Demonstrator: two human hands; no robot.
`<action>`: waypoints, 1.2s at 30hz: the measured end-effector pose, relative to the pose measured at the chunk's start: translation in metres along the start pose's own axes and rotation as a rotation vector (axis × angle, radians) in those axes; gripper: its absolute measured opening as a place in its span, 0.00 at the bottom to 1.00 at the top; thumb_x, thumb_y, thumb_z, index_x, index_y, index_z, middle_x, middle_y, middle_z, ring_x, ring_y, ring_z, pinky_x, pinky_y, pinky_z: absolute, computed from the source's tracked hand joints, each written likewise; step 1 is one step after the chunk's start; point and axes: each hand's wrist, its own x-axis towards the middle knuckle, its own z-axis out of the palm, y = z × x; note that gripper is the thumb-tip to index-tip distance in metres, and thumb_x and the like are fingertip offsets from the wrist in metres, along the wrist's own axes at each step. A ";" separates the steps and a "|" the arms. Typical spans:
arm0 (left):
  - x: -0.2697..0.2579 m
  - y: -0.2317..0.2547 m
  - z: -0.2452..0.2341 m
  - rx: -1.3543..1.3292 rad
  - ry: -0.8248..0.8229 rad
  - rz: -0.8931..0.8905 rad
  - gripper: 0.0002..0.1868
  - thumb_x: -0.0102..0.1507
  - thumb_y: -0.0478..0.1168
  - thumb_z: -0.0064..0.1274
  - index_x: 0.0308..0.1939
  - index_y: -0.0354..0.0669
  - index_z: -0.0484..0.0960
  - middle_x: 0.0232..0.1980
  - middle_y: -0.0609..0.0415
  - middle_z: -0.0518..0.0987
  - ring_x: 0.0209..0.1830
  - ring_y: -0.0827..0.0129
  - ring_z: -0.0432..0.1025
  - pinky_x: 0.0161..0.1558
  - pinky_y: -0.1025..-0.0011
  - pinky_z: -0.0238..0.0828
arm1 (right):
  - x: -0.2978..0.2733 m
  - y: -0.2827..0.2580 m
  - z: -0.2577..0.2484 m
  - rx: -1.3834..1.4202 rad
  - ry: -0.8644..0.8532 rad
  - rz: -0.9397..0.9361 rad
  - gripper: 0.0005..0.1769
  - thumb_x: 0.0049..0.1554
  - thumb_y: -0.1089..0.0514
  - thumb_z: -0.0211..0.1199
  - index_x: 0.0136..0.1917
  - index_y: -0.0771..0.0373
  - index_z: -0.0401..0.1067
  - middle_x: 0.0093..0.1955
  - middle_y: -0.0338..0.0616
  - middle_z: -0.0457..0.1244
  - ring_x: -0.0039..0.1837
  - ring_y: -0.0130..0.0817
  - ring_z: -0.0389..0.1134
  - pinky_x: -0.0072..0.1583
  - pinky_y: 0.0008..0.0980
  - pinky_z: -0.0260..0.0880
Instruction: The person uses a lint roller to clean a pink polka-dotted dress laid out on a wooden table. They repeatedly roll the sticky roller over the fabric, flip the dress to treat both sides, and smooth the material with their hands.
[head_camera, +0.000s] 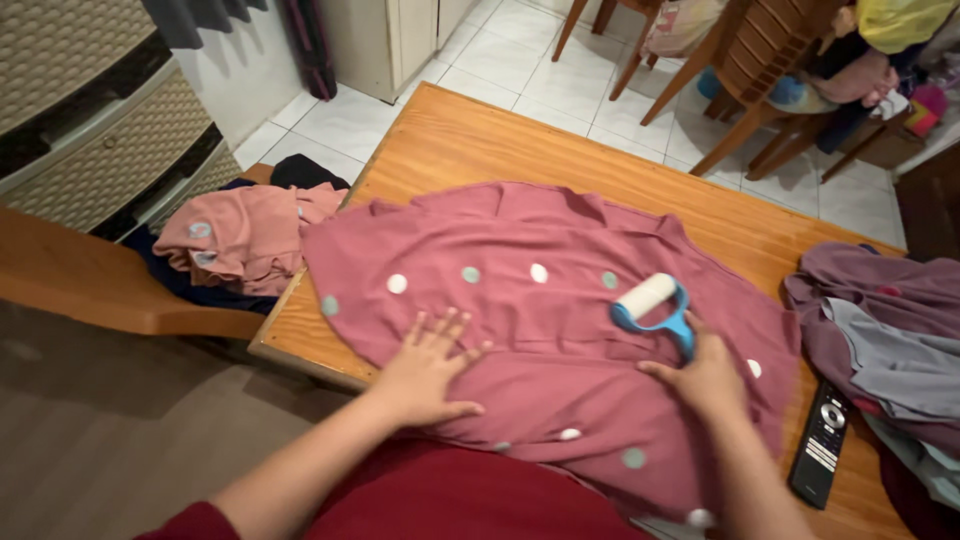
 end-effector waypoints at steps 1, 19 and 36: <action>0.008 0.011 0.003 -0.015 -0.083 -0.028 0.52 0.55 0.76 0.54 0.77 0.59 0.60 0.81 0.34 0.43 0.82 0.42 0.33 0.74 0.39 0.21 | 0.006 0.011 -0.005 -0.018 0.023 -0.042 0.68 0.32 0.38 0.84 0.79 0.57 0.57 0.71 0.56 0.62 0.72 0.53 0.64 0.68 0.47 0.64; 0.051 -0.144 -0.001 0.875 0.541 -0.048 0.37 0.73 0.71 0.36 0.81 0.69 0.46 0.87 0.57 0.48 0.87 0.63 0.39 0.81 0.51 0.31 | -0.019 -0.179 0.034 0.041 -0.288 -0.702 0.22 0.59 0.40 0.59 0.66 0.36 0.74 0.58 0.41 0.68 0.57 0.43 0.70 0.54 0.43 0.70; 0.014 -0.068 -0.032 -0.039 0.010 -0.244 0.63 0.43 0.75 0.64 0.76 0.50 0.63 0.82 0.43 0.53 0.81 0.55 0.42 0.76 0.47 0.28 | 0.030 -0.003 -0.043 0.443 -0.609 0.250 0.24 0.51 0.55 0.72 0.63 0.50 0.82 0.46 0.37 0.75 0.44 0.20 0.69 0.46 0.25 0.68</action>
